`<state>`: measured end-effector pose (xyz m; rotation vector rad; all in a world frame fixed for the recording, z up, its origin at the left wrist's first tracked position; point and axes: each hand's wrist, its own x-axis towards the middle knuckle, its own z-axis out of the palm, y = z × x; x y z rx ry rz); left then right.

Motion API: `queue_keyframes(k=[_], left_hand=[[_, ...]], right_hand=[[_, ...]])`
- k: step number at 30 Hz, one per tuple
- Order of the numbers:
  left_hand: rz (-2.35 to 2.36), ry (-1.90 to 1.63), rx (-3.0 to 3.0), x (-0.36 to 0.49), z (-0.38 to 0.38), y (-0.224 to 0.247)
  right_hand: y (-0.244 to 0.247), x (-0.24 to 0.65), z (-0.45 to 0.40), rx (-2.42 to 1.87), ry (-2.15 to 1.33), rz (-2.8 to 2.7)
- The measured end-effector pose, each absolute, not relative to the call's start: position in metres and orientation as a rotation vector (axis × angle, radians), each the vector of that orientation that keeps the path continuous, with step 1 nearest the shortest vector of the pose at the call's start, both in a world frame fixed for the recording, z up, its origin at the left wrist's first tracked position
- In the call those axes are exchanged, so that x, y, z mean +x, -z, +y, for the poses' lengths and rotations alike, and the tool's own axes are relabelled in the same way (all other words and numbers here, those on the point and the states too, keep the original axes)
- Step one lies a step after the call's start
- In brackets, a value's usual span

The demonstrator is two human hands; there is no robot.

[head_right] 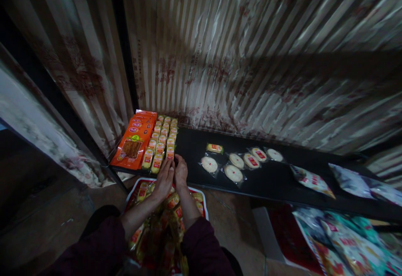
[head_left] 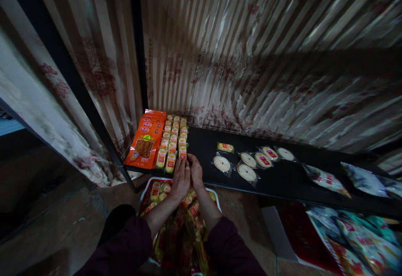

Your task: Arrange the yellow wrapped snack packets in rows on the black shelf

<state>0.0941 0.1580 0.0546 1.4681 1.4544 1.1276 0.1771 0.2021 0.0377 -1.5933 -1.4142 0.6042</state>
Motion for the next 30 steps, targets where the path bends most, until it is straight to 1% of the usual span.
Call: queue_keyframes(k=[5, 10, 16, 20, 30], left_hand=[[1.452, -1.089, 1.491, 0.091, 0.147, -0.064], [1.428, -1.185, 1.623, 0.075, 0.121, -0.071], [1.706, -1.179, 1.796, 0.044, 0.096, -0.063], [1.767, -1.152, 1.799, 0.035, 0.097, -0.054], [1.609, -1.228, 1.694, 0.039, 0.12, -0.045]], right_hand=[[-0.035, 0.178, 0.187, -1.618, -0.51, -1.405], [-0.046, 0.169, 0.163, -1.593, -0.418, -1.475], [-0.057, 0.141, 0.141, -1.509, -0.458, -1.635], [-0.057, 0.127, 0.138, -1.524, -0.472, -1.684], [-0.061, 0.125, 0.152, -1.512, -0.45, -1.693]])
